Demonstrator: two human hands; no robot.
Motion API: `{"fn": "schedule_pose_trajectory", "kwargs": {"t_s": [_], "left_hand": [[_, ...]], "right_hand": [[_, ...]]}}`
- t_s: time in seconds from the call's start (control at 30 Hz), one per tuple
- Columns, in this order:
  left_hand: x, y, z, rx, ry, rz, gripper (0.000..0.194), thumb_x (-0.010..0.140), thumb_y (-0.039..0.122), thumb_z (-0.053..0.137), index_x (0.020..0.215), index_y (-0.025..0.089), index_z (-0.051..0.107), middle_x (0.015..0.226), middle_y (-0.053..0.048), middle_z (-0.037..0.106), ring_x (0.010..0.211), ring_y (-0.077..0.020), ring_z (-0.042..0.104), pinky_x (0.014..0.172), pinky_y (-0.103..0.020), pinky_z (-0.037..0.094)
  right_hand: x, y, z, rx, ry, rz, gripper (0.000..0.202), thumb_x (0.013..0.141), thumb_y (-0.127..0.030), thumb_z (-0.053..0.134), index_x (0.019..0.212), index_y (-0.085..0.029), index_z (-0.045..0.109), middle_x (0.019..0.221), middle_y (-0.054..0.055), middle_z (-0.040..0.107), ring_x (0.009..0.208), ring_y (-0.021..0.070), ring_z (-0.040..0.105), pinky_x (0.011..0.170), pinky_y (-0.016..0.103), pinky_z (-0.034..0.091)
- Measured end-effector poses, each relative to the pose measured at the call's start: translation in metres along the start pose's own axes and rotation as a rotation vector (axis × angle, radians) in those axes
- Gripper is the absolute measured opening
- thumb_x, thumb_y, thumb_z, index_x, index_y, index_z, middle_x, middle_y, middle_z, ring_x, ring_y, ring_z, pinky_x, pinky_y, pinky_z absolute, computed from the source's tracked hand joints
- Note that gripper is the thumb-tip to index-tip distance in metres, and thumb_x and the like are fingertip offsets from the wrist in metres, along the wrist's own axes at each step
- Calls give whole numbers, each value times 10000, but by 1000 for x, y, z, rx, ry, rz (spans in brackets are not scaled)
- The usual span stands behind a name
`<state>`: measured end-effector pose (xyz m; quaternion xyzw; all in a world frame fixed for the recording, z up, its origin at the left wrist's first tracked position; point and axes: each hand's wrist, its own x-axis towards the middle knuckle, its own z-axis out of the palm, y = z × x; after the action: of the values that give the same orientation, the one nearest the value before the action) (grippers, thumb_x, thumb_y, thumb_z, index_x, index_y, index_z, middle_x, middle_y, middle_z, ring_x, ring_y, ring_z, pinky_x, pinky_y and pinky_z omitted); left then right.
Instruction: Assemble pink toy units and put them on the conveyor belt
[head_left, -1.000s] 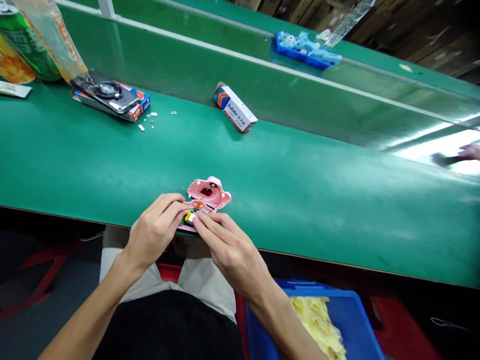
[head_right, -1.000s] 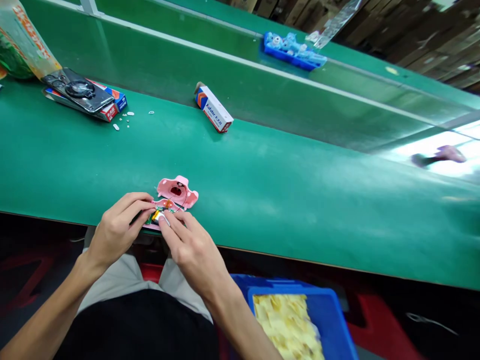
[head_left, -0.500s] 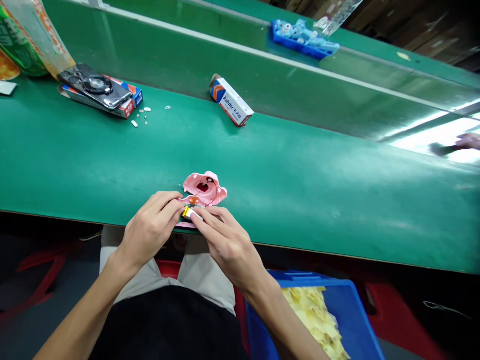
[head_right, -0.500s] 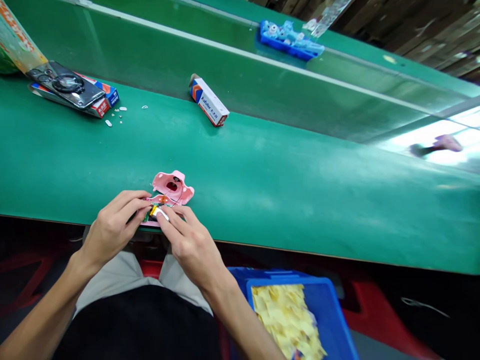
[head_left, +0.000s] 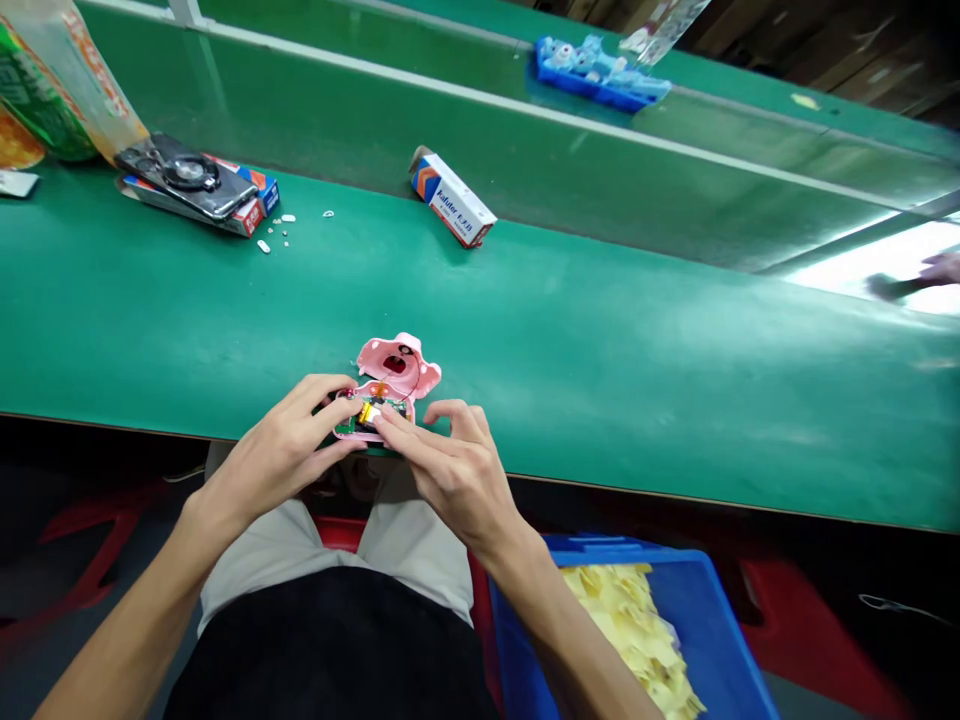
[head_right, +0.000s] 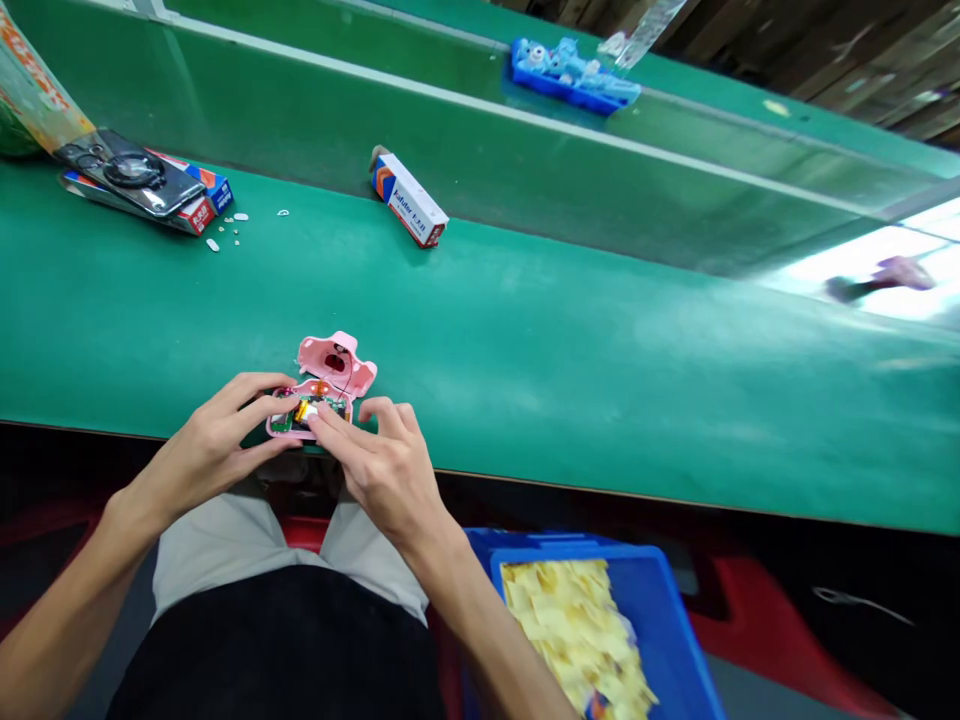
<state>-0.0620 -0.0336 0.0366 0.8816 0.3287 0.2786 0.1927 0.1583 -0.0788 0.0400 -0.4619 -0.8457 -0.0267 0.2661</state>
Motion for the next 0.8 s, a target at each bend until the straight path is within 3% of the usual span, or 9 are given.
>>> {"fn": "schedule_pose_trajectory", "kwargs": {"t_s": [0.17, 0.23, 0.27, 0.33, 0.4, 0.47, 0.53, 0.63, 0.8], "left_hand": [[-5, 1, 4, 5, 61, -5, 230, 1001, 259, 578, 1220, 191, 567, 1287, -127, 590, 1192, -234, 586, 991, -381, 541], [-6, 1, 6, 3, 65, -7, 200, 1002, 259, 571, 1193, 198, 575, 1285, -123, 593, 1184, -238, 590, 975, -382, 548], [-7, 1, 7, 5, 65, -7, 181, 1001, 260, 573, 1171, 200, 582, 1286, -123, 593, 1184, -243, 589, 972, -387, 549], [-7, 0, 8, 21, 68, -4, 152, 997, 263, 578, 1135, 202, 596, 1295, -126, 591, 1193, -258, 584, 980, -409, 545], [-8, -1, 9, 40, 74, -6, 149, 993, 269, 582, 1125, 203, 605, 1306, -131, 589, 1205, -273, 577, 998, -440, 536], [-9, -2, 10, 47, 73, -19, 158, 992, 275, 583, 1133, 209, 611, 1317, -130, 590, 1217, -284, 572, 1019, -468, 524], [-10, -2, 11, 40, 72, -39, 164, 986, 280, 591, 1137, 220, 618, 1326, -124, 593, 1222, -290, 571, 1029, -485, 516], [-13, 0, 13, -28, 94, -82, 178, 978, 278, 599, 1150, 238, 624, 1345, -112, 598, 1245, -294, 568, 1052, -494, 500], [-16, 2, 12, -384, 320, -236, 215, 955, 338, 635, 1151, 252, 610, 1319, -90, 583, 1249, -261, 581, 1059, -417, 491]], "right_hand": [[-15, -7, -1, -39, 272, 21, 249, 899, -64, 674, 1093, -206, 737, 999, -8, 792, 721, 167, 530, 689, 321, 455], [1, 6, -13, -56, 421, 83, 118, 929, -129, 656, 966, -187, 751, 819, 9, 785, 642, 147, 543, 675, 306, 447], [18, 15, -20, -70, 399, 184, 172, 972, -208, 608, 882, -180, 751, 740, 21, 763, 620, 146, 553, 663, 304, 436], [67, 36, -33, -78, 41, 488, 512, 1050, -423, 417, 735, -170, 732, 658, 58, 711, 622, 162, 576, 649, 311, 415], [124, 52, -40, 42, -794, 639, 725, 1049, -567, 239, 753, -142, 747, 685, 94, 708, 649, 173, 599, 646, 305, 414], [171, 58, -38, 107, -1048, 642, 686, 953, -684, 435, 662, -139, 732, 602, 83, 669, 565, 162, 555, 591, 296, 406], [201, 54, -30, 120, -1139, 630, 613, 831, -717, 609, 635, -146, 718, 569, 63, 639, 531, 155, 530, 560, 291, 404], [212, 41, -21, 103, -1164, 568, 498, 719, -636, 761, 615, -152, 704, 586, 50, 625, 560, 167, 549, 567, 295, 407], [192, 31, -58, 207, -986, 294, 269, 771, -422, 781, 796, -154, 763, 781, 51, 721, 754, 195, 627, 671, 286, 434]]}}
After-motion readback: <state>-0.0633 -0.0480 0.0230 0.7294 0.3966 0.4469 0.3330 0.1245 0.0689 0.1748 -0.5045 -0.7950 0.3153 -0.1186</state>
